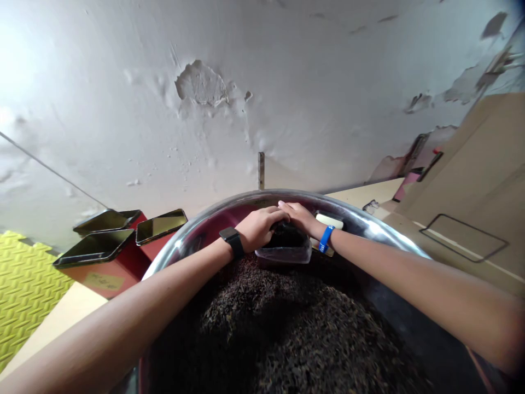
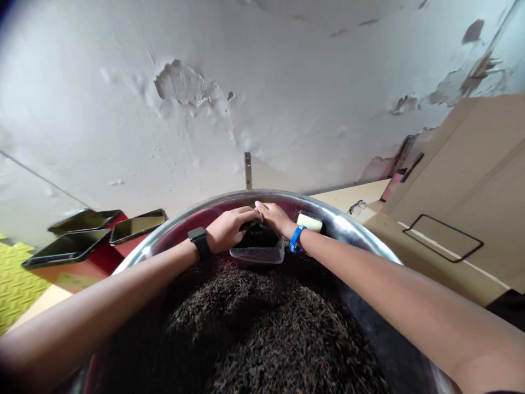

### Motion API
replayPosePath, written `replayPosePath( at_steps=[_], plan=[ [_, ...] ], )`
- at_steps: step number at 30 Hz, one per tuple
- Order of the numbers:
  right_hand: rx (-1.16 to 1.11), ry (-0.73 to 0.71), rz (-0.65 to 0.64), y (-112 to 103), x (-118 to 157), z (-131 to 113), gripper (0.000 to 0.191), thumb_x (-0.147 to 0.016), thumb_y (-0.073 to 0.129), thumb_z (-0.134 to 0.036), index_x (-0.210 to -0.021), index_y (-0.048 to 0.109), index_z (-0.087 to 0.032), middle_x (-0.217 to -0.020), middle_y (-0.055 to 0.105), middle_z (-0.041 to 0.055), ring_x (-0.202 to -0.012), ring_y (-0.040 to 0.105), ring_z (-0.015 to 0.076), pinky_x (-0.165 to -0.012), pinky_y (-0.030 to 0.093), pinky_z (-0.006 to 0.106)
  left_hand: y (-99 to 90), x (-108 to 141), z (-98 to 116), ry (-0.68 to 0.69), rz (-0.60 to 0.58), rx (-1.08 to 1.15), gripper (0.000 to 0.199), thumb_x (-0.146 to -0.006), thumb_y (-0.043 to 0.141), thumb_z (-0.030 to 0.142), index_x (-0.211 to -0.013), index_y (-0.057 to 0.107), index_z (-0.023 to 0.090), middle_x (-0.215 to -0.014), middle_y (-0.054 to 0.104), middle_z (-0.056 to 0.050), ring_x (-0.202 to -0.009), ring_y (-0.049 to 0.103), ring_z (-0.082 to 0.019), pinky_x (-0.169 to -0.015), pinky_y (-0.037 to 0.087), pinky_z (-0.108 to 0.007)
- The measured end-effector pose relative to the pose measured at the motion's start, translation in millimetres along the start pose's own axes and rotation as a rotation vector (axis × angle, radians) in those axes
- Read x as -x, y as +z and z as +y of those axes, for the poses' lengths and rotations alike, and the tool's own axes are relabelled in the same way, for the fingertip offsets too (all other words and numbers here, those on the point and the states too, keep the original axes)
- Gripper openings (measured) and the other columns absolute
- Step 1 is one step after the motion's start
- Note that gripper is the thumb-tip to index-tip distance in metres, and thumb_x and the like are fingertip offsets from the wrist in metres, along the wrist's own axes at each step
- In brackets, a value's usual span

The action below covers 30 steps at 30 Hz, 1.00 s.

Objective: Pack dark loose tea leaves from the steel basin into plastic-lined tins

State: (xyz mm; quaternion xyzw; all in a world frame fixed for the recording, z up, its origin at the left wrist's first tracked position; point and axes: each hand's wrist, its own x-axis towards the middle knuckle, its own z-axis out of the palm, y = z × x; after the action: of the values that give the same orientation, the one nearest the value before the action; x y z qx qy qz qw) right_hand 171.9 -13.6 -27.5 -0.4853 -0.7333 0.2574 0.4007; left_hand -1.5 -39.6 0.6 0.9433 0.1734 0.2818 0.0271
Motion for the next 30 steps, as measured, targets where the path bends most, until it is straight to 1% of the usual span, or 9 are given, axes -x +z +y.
replayPosePath(
  at_steps=[4, 7, 9, 12, 15, 21, 23, 27, 30],
  plan=[
    [0.034, 0.017, -0.02, -0.5, 0.8, -1.4, 0.048, -0.083, 0.03, -0.052, -0.072, 0.057, -0.013, -0.073, 0.062, 0.0054, -0.071, 0.054, 0.0175, -0.066, 0.039, 0.027, 1.1, -0.3, -0.8, 0.012, -0.004, 0.005, 0.025, -0.08, 0.043, 0.01, -0.101, 0.053, 0.018, -0.104, 0.054, -0.005, -0.096, 0.051, -0.015, -0.083, 0.043, -0.031],
    [0.053, 0.037, -0.019, -0.6, 0.6, -1.9, 0.049, -0.083, 0.031, -0.052, -0.075, 0.059, -0.013, -0.076, 0.063, 0.0065, -0.073, 0.055, 0.0188, -0.066, 0.039, 0.027, 3.5, -0.2, -1.4, 0.008, -0.011, 0.016, 0.02, -0.084, 0.041, 0.016, -0.1, 0.053, 0.019, -0.104, 0.054, -0.005, -0.097, 0.051, -0.015, -0.084, 0.042, -0.03],
    [0.059, 0.03, -0.032, -0.8, -0.2, -2.0, 0.049, -0.084, 0.03, -0.051, -0.077, 0.06, -0.013, -0.076, 0.064, 0.0065, -0.074, 0.056, 0.019, -0.067, 0.04, 0.028, 5.5, 0.4, -1.3, -0.025, -0.043, 0.024, 0.019, -0.086, 0.041, 0.022, -0.1, 0.053, 0.02, -0.107, 0.054, -0.005, -0.095, 0.052, -0.015, -0.081, 0.043, -0.028],
    [0.074, 0.006, -0.07, -1.2, -1.2, -3.4, 0.05, -0.085, 0.027, -0.049, -0.081, 0.064, -0.015, -0.077, 0.064, 0.0055, -0.076, 0.057, 0.0184, -0.072, 0.039, 0.028, 7.0, 1.7, 0.1, -0.089, -0.124, 0.016, 0.021, -0.087, 0.04, 0.033, -0.1, 0.052, 0.022, -0.105, 0.055, -0.004, -0.089, 0.055, -0.016, -0.075, 0.043, -0.028],
    [0.091, 0.001, -0.077, -1.6, -1.1, -6.1, 0.05, -0.086, 0.026, -0.048, -0.083, 0.065, -0.016, -0.079, 0.065, 0.0049, -0.078, 0.057, 0.0181, -0.074, 0.039, 0.028, 4.6, 2.3, 2.8, -0.119, -0.176, 0.016, 0.026, -0.087, 0.038, 0.039, -0.101, 0.052, 0.022, -0.101, 0.057, -0.003, -0.089, 0.055, -0.016, -0.074, 0.043, -0.028],
    [0.114, -0.013, -0.053, -0.9, -0.7, -8.2, 0.049, -0.085, 0.028, -0.048, -0.082, 0.066, -0.016, -0.081, 0.065, 0.0049, -0.081, 0.057, 0.019, -0.079, 0.038, 0.03, 1.1, 0.8, 6.0, -0.078, -0.225, 0.019, 0.035, -0.09, 0.029, 0.04, -0.091, 0.057, 0.019, -0.098, 0.06, -0.003, -0.092, 0.054, -0.015, -0.077, 0.041, -0.026],
    [0.116, -0.009, -0.042, -0.8, -1.1, -7.0, 0.049, -0.085, 0.028, -0.048, -0.081, 0.065, -0.017, -0.081, 0.065, 0.0049, -0.081, 0.057, 0.0193, -0.078, 0.038, 0.03, 2.7, 0.5, 4.5, -0.059, -0.222, 0.013, 0.037, -0.088, 0.032, 0.044, -0.09, 0.058, 0.018, -0.095, 0.061, -0.004, -0.093, 0.054, -0.016, -0.079, 0.041, -0.028],
    [0.111, -0.008, -0.036, -0.9, -0.8, -4.9, 0.049, -0.085, 0.028, -0.048, -0.08, 0.065, -0.017, -0.081, 0.065, 0.0052, -0.079, 0.058, 0.0193, -0.076, 0.039, 0.03, 3.0, 0.3, 3.1, -0.024, -0.207, 0.026, 0.041, -0.078, 0.049, 0.05, -0.105, 0.056, 0.02, -0.103, 0.059, -0.006, -0.099, 0.052, -0.019, -0.082, 0.041, -0.031],
    [0.108, -0.021, -0.033, -1.1, -0.5, -4.4, 0.049, -0.085, 0.027, -0.048, -0.08, 0.064, -0.016, -0.081, 0.065, 0.0053, -0.078, 0.058, 0.0183, -0.074, 0.039, 0.028, 0.0, -0.5, 5.2, -0.017, -0.194, 0.035, 0.043, -0.076, 0.051, 0.05, -0.107, 0.055, 0.02, -0.107, 0.058, -0.007, -0.102, 0.05, -0.02, -0.083, 0.042, -0.033]
  ],
)
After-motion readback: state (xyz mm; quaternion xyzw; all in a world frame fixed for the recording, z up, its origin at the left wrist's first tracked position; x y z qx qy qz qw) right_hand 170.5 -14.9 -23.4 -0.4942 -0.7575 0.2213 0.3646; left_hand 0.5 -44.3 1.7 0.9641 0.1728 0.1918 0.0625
